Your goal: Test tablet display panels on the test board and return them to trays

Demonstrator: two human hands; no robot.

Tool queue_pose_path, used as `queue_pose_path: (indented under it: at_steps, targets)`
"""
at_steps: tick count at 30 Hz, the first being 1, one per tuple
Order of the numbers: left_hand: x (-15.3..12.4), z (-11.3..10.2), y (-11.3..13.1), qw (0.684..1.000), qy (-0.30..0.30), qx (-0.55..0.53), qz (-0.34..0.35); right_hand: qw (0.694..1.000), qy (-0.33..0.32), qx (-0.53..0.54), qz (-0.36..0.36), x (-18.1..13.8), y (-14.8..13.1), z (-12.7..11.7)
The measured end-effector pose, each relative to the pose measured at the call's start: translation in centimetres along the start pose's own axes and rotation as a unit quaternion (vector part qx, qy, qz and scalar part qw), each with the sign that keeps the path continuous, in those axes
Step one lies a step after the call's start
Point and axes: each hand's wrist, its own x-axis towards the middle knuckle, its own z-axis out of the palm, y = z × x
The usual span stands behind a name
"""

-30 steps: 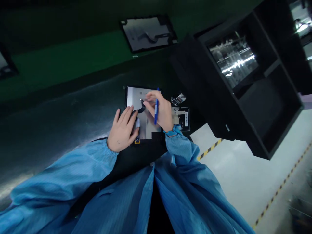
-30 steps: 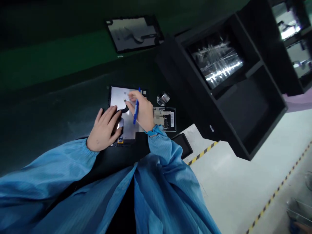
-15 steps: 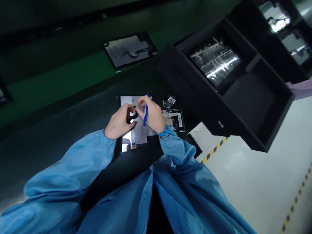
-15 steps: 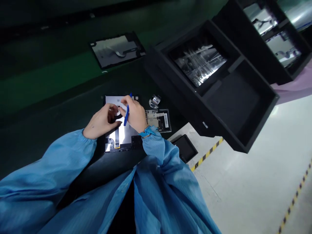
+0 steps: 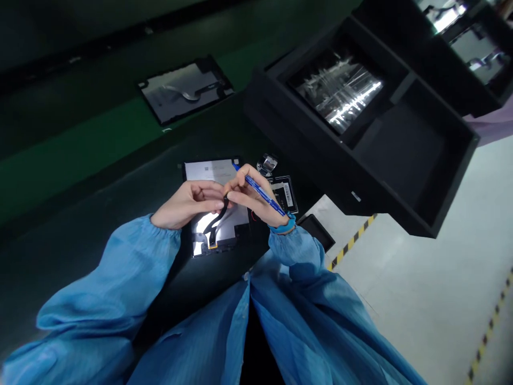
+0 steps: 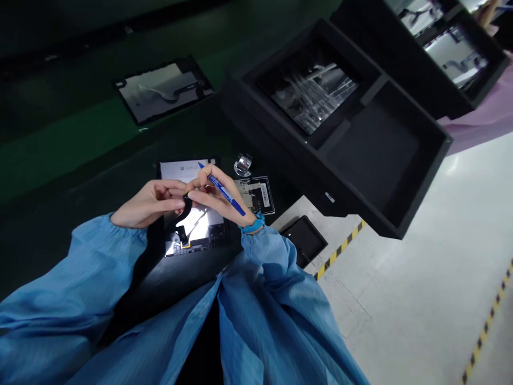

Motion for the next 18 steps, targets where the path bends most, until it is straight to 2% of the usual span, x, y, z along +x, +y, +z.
queue_pose_path:
  at_steps: [3,5,6,8,11,15,18]
  targets:
    - [0.1,1.3,-0.2,0.998,0.037,0.048,0.008,0.999,0.014,-0.025,-0.040,-1.2,0.2,-1.1]
    - [0.2,2.2,-0.4,0.992,0.063,0.103,0.024,0.991,0.057,-0.099,-0.063,-2.2,0.8,-2.4]
    - [0.3,2.6,-0.5,0.986,0.078,0.140,0.038,0.981,0.089,-0.161,-0.068,-2.8,1.2,-3.3]
    - [0.7,3.4,-1.0,0.963,0.113,0.232,0.077,0.940,0.146,-0.300,-0.067,-3.9,2.2,-4.9]
    - [1.3,4.3,-2.1,0.915,0.129,0.361,0.123,0.889,0.149,-0.429,-0.061,-5.5,4.0,-6.2]
    - [1.8,4.8,-3.3,0.878,0.114,0.447,0.129,0.881,0.149,-0.445,-0.058,-7.1,5.4,-5.3]
    - [1.9,5.0,-3.4,0.871,0.107,0.461,0.135,0.886,0.160,-0.431,-0.052,-7.7,5.5,-4.3]
